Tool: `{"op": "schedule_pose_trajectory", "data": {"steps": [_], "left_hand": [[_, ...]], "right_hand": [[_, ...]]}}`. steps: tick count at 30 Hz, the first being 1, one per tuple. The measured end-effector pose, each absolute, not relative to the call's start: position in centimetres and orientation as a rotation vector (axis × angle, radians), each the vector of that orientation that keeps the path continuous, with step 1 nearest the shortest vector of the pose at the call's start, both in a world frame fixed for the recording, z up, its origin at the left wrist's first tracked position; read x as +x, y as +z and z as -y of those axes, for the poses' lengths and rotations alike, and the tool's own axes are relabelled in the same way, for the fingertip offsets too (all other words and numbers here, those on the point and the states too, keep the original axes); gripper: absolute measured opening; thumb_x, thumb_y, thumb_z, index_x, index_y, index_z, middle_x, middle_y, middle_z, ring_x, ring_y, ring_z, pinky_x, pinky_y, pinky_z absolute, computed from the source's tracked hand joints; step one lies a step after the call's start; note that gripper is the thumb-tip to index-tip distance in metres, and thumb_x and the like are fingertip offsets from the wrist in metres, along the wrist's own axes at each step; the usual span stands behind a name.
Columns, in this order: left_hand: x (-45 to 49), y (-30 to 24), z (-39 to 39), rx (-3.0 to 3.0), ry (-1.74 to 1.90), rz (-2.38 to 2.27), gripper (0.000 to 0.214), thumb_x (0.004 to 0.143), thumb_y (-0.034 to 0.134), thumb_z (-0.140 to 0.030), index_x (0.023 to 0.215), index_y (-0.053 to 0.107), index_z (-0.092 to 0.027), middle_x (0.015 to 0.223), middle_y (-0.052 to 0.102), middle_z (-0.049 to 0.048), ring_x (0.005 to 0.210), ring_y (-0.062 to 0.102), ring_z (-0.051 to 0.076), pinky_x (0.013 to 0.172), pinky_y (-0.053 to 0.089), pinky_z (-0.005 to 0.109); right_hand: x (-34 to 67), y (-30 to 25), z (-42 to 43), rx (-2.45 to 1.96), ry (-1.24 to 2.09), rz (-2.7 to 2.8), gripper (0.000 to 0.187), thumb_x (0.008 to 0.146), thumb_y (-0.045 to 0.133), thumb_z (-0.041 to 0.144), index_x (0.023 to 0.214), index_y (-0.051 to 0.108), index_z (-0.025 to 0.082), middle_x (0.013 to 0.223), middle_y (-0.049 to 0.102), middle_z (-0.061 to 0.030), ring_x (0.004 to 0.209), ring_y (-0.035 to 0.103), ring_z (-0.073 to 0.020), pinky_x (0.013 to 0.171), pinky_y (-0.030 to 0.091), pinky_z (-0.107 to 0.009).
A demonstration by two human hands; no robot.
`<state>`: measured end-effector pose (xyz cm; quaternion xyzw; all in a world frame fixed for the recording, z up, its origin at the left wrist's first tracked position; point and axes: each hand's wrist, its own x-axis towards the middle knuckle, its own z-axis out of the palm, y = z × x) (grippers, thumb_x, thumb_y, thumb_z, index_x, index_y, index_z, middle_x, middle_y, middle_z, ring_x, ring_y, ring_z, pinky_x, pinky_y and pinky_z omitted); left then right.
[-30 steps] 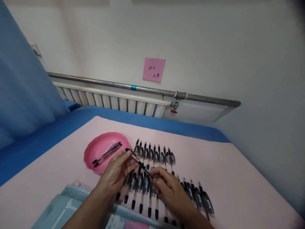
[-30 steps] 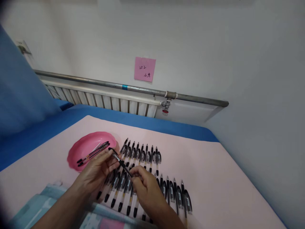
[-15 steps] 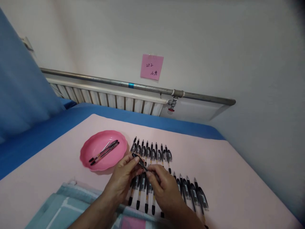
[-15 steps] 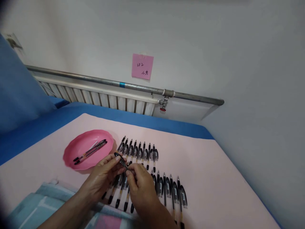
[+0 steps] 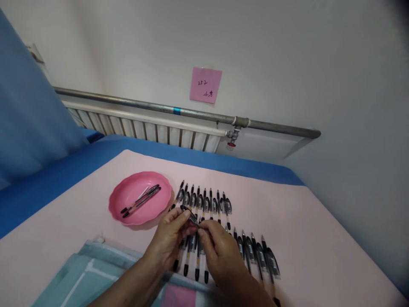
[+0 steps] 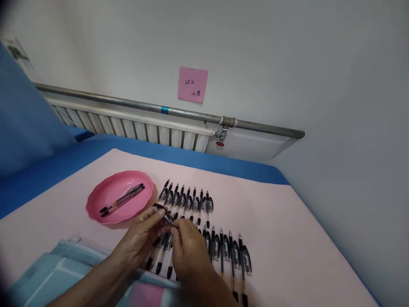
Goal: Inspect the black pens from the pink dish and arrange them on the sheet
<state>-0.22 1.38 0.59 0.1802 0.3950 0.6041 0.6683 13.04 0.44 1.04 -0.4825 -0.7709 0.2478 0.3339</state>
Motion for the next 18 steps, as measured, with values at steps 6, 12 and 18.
{"op": "schedule_pose_trajectory", "data": {"steps": [6, 12, 18], "left_hand": [[0.8, 0.6, -0.7, 0.424, 1.396, -0.86, 0.019, 0.066, 0.07, -0.028, 0.069, 0.057, -0.014, 0.065, 0.058, -0.0016, 0.062, 0.056, 0.009, 0.061, 0.046, 0.021], [0.8, 1.5, -0.7, 0.556, 1.363, -0.909, 0.023, 0.069, 0.065, -0.034, 0.082, 0.062, -0.015, 0.078, 0.064, 0.0029, 0.073, 0.059, 0.013, 0.071, 0.045, 0.024], [-7.1, 4.8, -2.5, 0.996, 1.66, -1.66, 0.032, 0.075, 0.052, -0.043, 0.094, 0.06, -0.018, 0.073, 0.062, 0.0001, 0.068, 0.058, 0.014, 0.067, 0.045, 0.025]], "right_hand": [[12.7, 1.3, -0.8, -1.235, 0.677, 1.958, 0.015, 0.085, 0.041, 0.022, 0.082, 0.055, 0.018, 0.076, 0.061, -0.0039, 0.07, 0.057, -0.0145, 0.063, 0.043, -0.023], [12.5, 1.7, -1.1, -1.151, 0.68, 1.934, 0.015, 0.085, 0.043, 0.024, 0.089, 0.056, 0.02, 0.086, 0.061, -0.0043, 0.079, 0.057, -0.0147, 0.069, 0.045, -0.024], [14.0, 1.9, -2.2, -1.255, 0.613, 1.846, 0.016, 0.083, 0.046, 0.029, 0.091, 0.058, 0.02, 0.084, 0.06, -0.0038, 0.072, 0.056, -0.0144, 0.065, 0.044, -0.024]]}}
